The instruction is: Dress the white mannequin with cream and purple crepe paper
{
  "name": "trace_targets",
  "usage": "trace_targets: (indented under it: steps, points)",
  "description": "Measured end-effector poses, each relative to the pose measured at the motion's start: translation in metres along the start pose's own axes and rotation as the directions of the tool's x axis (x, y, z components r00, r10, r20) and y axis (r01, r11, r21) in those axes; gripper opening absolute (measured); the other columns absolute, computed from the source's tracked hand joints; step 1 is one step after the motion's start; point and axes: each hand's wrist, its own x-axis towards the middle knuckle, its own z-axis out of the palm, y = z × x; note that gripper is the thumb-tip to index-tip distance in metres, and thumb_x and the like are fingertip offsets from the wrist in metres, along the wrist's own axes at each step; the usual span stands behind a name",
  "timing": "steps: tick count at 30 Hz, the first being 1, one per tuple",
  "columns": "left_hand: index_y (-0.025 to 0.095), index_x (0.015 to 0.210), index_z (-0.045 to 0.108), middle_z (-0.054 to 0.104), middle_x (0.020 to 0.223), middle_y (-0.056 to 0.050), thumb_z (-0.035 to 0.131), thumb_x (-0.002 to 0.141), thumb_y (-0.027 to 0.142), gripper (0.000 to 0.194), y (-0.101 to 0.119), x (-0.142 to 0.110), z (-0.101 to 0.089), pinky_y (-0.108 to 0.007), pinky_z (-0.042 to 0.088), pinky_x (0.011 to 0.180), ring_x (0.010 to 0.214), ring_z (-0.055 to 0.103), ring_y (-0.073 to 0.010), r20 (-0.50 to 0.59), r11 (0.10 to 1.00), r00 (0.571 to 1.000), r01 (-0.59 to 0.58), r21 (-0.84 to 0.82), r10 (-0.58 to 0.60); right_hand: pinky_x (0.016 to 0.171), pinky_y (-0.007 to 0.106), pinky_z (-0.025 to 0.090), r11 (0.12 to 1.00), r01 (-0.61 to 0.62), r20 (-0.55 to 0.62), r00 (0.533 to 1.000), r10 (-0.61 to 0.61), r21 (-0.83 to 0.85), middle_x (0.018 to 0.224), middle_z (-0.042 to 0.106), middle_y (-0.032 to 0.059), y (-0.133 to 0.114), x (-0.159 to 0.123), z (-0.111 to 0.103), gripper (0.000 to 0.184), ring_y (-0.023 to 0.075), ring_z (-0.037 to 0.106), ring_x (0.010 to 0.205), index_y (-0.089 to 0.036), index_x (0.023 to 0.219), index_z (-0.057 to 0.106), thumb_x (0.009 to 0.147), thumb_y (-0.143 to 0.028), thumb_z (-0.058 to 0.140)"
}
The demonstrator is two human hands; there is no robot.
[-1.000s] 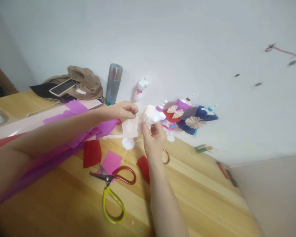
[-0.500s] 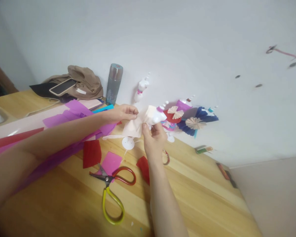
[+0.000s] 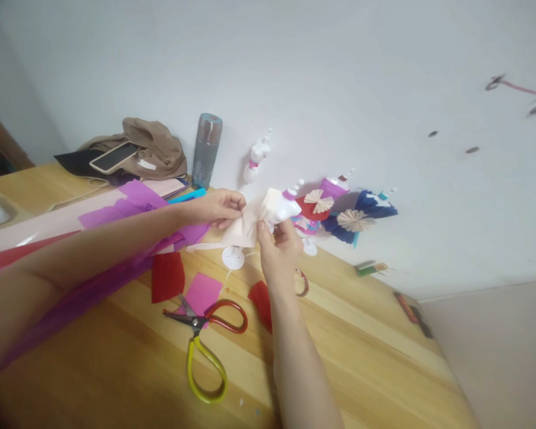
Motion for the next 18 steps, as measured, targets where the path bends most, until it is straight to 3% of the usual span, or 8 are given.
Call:
trace_targets:
  steps: [6, 11, 18]
  points:
    - [0.012, 0.092, 0.055, 0.062, 0.057, 0.003, 0.061, 0.088, 0.011, 0.007, -0.018, 0.004, 0.003, -0.017, 0.046, 0.050, 0.049, 0.059, -0.0082, -0.007, 0.992, 0.998, -0.058, -0.114, 0.057, 0.076, 0.038, 0.053, 0.999, -0.008, 0.004, 1.000, 0.008, 0.031, 0.083, 0.071, 0.0037, 0.002, 0.001, -0.001, 0.018, 0.0200, 0.065, 0.078, -0.022, 0.081, 0.063, 0.076, -0.037, 0.071]
    - [0.013, 0.074, 0.052, 0.062, 0.056, 0.001, 0.059, 0.096, 0.024, 0.025, -0.020, 0.001, 0.003, -0.016, 0.044, 0.050, 0.046, 0.056, -0.0055, 0.018, 0.992, 1.000, -0.022, -0.125, 0.024, 0.078, 0.038, 0.053, 0.999, -0.002, 0.023, 1.000, 0.001, 0.047, 0.086, 0.071, 0.0037, 0.002, 0.000, 0.000, 0.016, 0.0198, 0.066, 0.080, -0.022, 0.084, 0.064, 0.077, -0.035, 0.070]
    - [0.013, 0.069, 0.054, 0.057, 0.049, -0.002, 0.047, 0.103, 0.040, 0.044, -0.019, 0.009, 0.010, -0.019, 0.039, 0.045, 0.041, 0.051, -0.0083, -0.033, 0.976, 0.999, 0.019, -0.216, -0.026, 0.078, 0.039, 0.054, 0.998, -0.005, 0.017, 1.000, 0.004, 0.057, 0.083, 0.070, 0.0033, 0.000, 0.000, 0.000, 0.017, 0.0210, 0.067, 0.080, -0.023, 0.079, 0.060, 0.077, -0.035, 0.071]
